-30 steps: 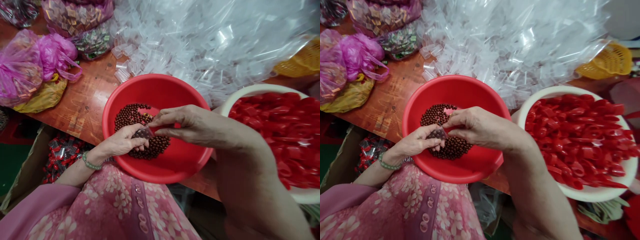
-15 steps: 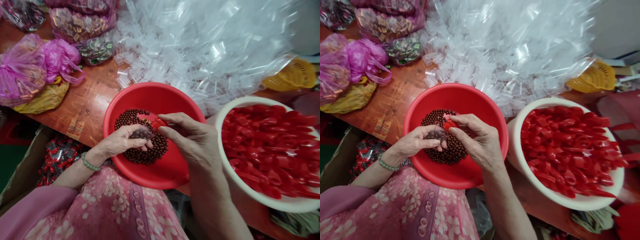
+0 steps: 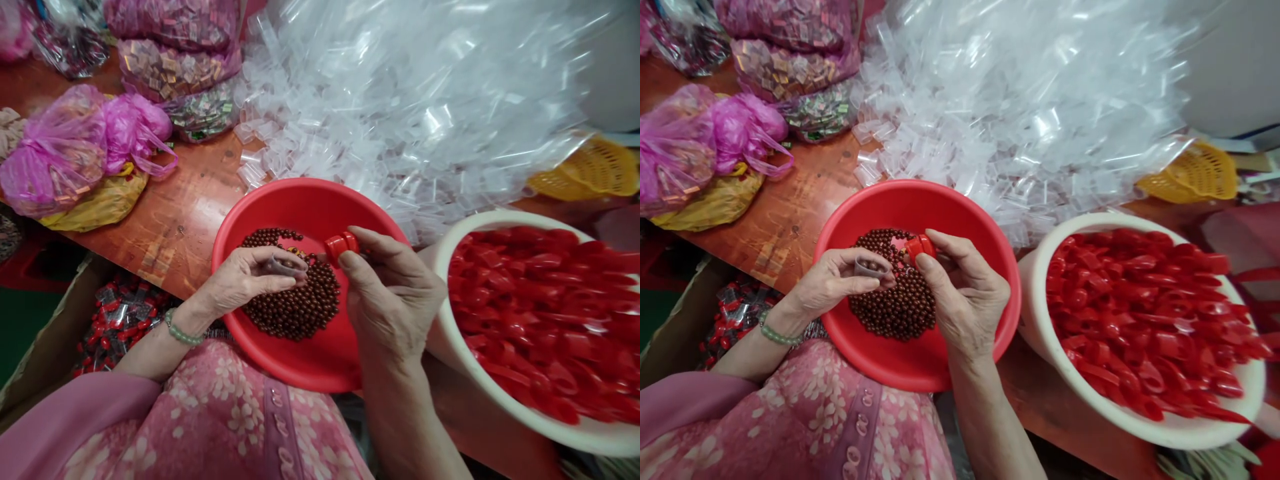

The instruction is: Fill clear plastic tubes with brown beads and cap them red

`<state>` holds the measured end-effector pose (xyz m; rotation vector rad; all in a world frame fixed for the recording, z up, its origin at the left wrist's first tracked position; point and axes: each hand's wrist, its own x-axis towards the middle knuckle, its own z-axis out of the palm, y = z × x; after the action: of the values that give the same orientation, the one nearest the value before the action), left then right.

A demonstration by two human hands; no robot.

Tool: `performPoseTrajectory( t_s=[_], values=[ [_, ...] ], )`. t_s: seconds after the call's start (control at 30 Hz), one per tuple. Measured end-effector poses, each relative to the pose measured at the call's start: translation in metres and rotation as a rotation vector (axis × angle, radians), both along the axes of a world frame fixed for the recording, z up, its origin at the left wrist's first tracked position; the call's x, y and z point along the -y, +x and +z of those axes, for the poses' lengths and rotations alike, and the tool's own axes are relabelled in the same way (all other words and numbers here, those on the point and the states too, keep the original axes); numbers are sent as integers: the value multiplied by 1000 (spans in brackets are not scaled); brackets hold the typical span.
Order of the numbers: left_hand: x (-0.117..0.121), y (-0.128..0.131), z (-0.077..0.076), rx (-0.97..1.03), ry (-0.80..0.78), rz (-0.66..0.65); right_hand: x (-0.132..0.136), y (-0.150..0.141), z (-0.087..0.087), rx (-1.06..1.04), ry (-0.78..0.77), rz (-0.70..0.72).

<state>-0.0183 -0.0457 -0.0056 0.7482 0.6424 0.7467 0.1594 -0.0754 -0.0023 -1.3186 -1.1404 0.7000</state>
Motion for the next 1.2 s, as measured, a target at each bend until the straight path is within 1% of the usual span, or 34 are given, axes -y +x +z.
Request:
performPoseTrajectory(
  t_s=[0.07, 0.17, 0.27, 0.4, 0.53, 0.67, 0.83, 1.0, 1.1, 1.2],
  values=[
    [-1, 1, 1, -24, 26, 19, 1, -1, 1, 14, 18, 16],
    [-3, 1, 1, -29, 66, 5, 2, -4, 7, 22, 35, 44],
    [-5, 1, 2, -36, 106, 5, 2, -7, 13, 68, 79, 30],
    [-8, 0, 4, -2, 47, -41, -1, -11, 20, 178, 106, 34],
    [-8, 2, 6, 0, 43, -43, -4, -15, 29, 252, 142, 53],
    [-8, 4, 4, 22, 60, -30, -7, -18, 35, 311, 139, 140],
    [-9, 3, 0, -37, 140, -39, -12, -22, 34, 359, 141, 223],
    [-9, 4, -1, -21, 210, -22, -14, -21, 30, 427, 92, 274],
    [-9, 4, -2, -59, 191, -27, -14, -16, 27, 444, 90, 297],
    [-8, 2, -2, -109, 152, -46, -12, -11, 21, 536, 118, 386]
  ],
)
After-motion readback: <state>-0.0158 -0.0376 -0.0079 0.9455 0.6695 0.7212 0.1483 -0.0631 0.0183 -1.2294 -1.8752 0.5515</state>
